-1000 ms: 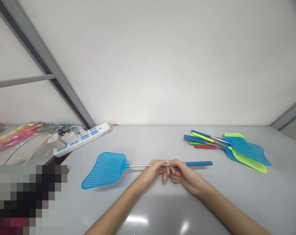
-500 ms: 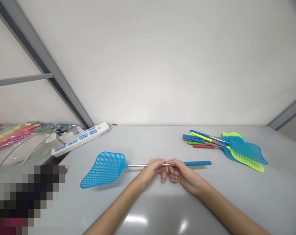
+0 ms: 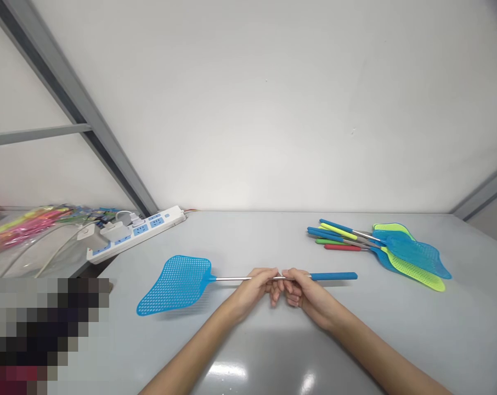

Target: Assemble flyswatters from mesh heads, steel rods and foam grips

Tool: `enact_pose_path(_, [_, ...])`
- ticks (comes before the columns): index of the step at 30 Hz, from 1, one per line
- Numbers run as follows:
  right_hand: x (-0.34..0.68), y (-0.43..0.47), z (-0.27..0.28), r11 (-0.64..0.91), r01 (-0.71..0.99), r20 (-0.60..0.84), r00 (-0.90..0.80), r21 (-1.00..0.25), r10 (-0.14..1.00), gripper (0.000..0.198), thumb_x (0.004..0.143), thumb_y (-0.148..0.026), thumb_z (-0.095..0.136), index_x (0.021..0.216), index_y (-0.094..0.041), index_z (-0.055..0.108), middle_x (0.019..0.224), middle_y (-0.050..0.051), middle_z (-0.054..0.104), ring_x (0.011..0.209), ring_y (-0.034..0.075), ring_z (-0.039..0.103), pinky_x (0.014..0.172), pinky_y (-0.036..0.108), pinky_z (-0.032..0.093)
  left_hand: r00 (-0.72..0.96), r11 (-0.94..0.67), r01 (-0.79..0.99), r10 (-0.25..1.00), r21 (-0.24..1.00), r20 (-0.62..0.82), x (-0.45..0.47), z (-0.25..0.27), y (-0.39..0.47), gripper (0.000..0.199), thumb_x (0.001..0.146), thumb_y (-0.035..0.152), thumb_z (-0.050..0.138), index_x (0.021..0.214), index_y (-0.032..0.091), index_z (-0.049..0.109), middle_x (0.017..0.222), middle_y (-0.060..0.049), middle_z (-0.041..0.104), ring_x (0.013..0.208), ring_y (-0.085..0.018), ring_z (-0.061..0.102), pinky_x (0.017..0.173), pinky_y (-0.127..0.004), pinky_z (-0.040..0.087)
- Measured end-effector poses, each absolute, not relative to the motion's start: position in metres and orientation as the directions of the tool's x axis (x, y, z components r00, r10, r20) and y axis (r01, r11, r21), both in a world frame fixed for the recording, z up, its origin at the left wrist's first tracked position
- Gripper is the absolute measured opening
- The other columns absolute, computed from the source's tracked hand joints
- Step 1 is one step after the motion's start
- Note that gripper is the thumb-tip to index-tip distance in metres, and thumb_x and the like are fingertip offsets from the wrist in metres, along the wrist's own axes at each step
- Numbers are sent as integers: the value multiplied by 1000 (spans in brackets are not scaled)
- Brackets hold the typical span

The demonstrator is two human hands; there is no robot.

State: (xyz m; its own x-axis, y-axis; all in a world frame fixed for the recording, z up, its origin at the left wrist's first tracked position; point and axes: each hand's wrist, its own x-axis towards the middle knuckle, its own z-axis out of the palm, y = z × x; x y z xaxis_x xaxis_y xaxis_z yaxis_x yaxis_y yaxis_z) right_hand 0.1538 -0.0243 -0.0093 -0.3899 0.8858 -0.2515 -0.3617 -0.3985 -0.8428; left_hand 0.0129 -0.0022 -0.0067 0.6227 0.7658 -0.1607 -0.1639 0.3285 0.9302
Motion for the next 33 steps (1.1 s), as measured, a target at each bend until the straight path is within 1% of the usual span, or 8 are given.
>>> enact_pose_path(4, [151,-23,-12,-370,-393,-250,-323,-842,913,32,69,-29,50,44,-16,36,43,-6,27,41,5,23,43,24,16,615,326,-137,768,936,-177,12,-7,-2,34,78,35,38,57,12,51,49,-1,48,47,-11,44,56,-25,36])
enact_pose_path(8, [150,-22,-13,-374,-414,-274,-281,-830,920,29,69,-28,49,45,-16,36,43,-6,28,41,5,20,42,24,16,601,338,-134,775,932,-195,12,-4,-2,34,78,34,39,55,12,51,47,1,44,47,-10,43,56,-24,34])
enact_pose_path(19, [150,-20,-13,-355,-432,-270,-248,-829,930,25,68,-27,50,48,-17,38,44,-6,29,42,6,20,42,24,17,591,336,-96,777,937,-218,10,3,-2,34,77,34,39,51,14,48,43,4,36,48,-10,41,57,-24,33])
enact_pose_path(26, [152,-20,-10,-356,-401,-275,-246,-844,929,27,68,-29,50,48,-17,36,44,-6,29,41,5,19,42,24,17,586,305,-67,783,950,-210,9,5,0,34,77,35,39,50,15,46,43,4,33,48,-10,40,58,-24,33])
enact_pose_path(33, [153,-19,-9,-361,-396,-279,-249,-845,927,24,67,-28,49,49,-17,38,43,-6,29,41,5,19,42,23,17,579,304,-63,787,950,-214,9,6,0,33,76,36,40,50,15,45,44,5,31,47,-10,39,57,-24,32])
